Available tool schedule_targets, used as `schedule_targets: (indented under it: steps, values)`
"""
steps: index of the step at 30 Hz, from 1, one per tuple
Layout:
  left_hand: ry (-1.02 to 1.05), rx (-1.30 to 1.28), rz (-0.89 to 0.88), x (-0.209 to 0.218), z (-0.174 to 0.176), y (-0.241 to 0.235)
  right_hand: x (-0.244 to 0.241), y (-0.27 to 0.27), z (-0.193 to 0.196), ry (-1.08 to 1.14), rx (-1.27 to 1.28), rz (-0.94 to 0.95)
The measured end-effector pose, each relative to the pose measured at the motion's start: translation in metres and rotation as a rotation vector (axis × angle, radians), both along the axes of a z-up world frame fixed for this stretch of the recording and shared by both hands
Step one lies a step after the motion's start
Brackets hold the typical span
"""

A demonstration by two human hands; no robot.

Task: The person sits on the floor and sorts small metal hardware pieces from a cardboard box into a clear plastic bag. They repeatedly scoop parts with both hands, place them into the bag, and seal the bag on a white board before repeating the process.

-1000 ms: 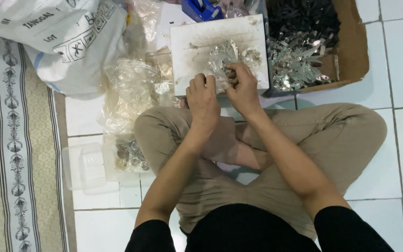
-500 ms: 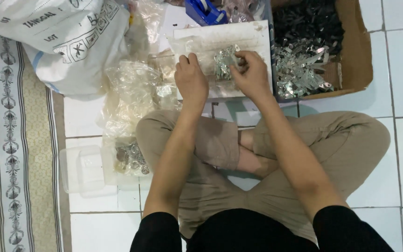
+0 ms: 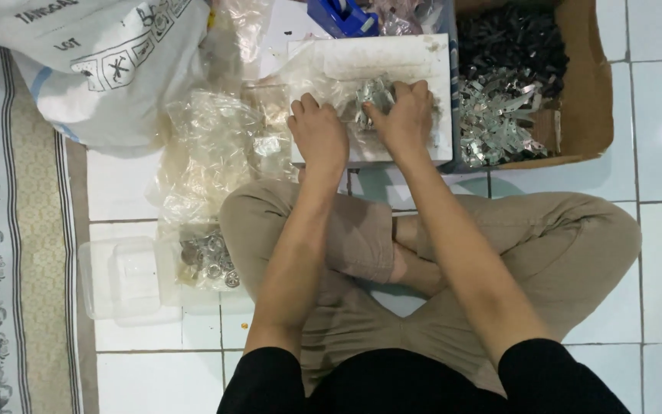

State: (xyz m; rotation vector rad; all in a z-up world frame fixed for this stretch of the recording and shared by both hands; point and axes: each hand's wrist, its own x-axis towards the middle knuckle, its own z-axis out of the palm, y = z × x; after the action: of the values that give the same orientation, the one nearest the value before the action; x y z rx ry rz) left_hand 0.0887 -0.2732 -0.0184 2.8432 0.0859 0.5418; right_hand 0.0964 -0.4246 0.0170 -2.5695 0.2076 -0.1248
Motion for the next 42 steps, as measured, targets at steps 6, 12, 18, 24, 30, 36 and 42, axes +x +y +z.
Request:
schedule_targets:
  steps: [6,12,18,24,30,36,42]
  values:
    - [-0.078,-0.134,-0.064,-0.012,0.065,-0.004,0.008,-0.01,-0.027,-0.089,-0.03,0.098]
    - [-0.056,-0.175,-0.052,0.002,0.014,-0.004,0.008,-0.023,-0.041,-0.114,-0.109,0.234]
    - [-0.036,-0.234,-0.09,0.005,0.018,-0.005,0.003,-0.032,-0.023,-0.133,0.059,0.175]
    - [-0.056,-0.272,-0.117,0.005,0.021,-0.006,-0.006,-0.035,-0.009,-0.064,0.467,0.047]
    - [-0.135,-0.303,-0.273,-0.002,0.039,-0.007,0.004,-0.019,-0.026,0.068,0.608,0.214]
    - [-0.147,-0.369,-0.397,-0.003,0.039,-0.008,0.027,-0.019,-0.039,0.071,0.85,-0.011]
    - [0.04,-0.571,-0.417,-0.009,0.063,-0.006,0.028,-0.01,-0.017,0.164,0.909,-0.048]
